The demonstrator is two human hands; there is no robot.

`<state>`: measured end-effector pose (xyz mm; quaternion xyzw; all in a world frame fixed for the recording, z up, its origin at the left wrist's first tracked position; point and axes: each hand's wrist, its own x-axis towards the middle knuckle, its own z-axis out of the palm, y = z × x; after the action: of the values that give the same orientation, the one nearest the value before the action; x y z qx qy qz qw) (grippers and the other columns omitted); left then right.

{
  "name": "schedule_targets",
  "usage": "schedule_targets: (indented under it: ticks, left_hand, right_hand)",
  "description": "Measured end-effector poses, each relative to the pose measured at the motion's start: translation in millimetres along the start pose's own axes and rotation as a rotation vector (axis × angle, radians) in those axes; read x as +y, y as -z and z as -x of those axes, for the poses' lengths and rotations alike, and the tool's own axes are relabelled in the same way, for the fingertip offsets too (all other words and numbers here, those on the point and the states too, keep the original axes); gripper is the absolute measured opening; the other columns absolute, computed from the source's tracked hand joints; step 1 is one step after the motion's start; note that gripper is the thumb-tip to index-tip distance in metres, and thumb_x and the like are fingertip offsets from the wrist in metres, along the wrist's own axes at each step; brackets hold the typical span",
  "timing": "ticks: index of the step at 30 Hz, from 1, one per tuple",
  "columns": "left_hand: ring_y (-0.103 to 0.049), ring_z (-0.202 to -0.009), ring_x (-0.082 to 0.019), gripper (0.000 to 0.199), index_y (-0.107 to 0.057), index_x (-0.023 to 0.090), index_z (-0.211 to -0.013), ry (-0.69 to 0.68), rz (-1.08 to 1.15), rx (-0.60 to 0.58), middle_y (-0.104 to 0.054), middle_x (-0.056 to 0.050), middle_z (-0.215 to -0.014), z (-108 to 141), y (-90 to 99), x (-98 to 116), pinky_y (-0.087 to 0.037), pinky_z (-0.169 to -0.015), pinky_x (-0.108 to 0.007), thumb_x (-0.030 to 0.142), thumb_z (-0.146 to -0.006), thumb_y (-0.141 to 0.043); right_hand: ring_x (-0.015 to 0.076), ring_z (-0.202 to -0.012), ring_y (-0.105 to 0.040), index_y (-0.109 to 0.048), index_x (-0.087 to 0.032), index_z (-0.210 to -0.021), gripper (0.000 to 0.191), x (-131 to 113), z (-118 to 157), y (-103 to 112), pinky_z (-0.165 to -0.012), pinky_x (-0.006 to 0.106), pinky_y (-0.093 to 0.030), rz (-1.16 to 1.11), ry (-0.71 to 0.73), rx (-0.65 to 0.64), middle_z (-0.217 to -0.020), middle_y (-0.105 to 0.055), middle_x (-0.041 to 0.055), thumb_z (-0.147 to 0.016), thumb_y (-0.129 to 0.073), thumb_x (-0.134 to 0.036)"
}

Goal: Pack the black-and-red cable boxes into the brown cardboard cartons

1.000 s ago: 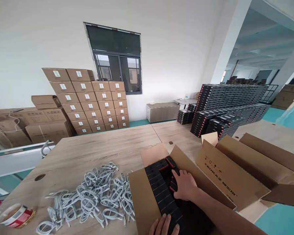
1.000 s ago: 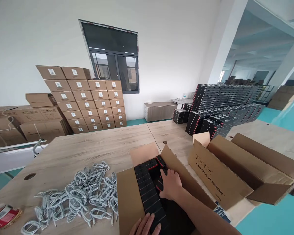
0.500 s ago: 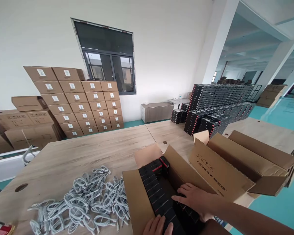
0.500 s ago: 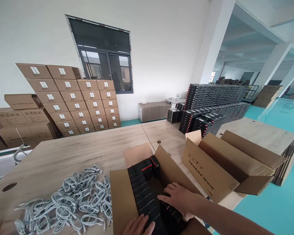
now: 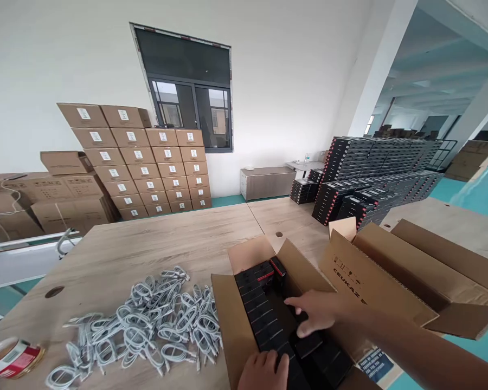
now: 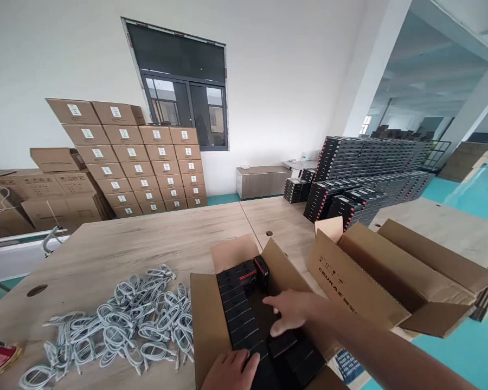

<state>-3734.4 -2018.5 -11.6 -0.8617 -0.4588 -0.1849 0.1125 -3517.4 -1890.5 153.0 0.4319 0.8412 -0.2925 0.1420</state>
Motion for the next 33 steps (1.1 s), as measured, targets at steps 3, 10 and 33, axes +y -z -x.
schedule_targets:
  ticks: [3, 10, 33]
  left_hand:
    - [-0.072, -0.094, -0.025, 0.029, -0.072, 0.023, -0.120, -0.047, -0.003, 0.028, -0.077, -0.009, -0.108, -37.3, -11.8, 15.5, -0.056, -0.079, -0.037, 0.033, -0.098, -0.057]
    - [-0.066, -0.116, -0.034, 0.043, -0.067, 0.014, -0.133, -0.085, -0.020, -0.043, -0.062, -0.019, -0.143, -66.7, -35.7, 34.2, -0.052, -0.097, -0.054, 0.035, -0.102, -0.047]
    - [-0.072, -0.093, -0.017, 0.007, -0.070, 0.022, -0.093, -0.122, -0.040, 0.506, -0.073, 0.002, -0.086, -64.2, -64.2, 40.5, -0.044, -0.114, -0.038, 0.026, -0.094, -0.065]
  right_hand:
    - [0.0299, -0.119, -0.065, -0.059, -0.022, -0.142, 0.061, -13.9, -42.2, 16.4, -0.099, 0.038, -0.049, 0.091, 0.053, 0.166, -0.133, -0.069, 0.0109, -0.082, -0.070, -0.034]
    - [0.0356, -0.135, -0.047, -0.053, -0.012, -0.137, 0.060, -29.4, -120.7, 21.4, -0.113, 0.049, -0.033, 0.300, 0.053, 0.415, -0.143, -0.056, 0.0200, -0.079, -0.066, -0.013]
    - [0.0373, -0.115, -0.056, -0.057, -0.015, -0.125, 0.042, -18.4, -123.5, -16.3, -0.096, 0.046, -0.036, 0.294, -0.298, 0.698, -0.122, -0.064, 0.0201, -0.094, -0.059, -0.044]
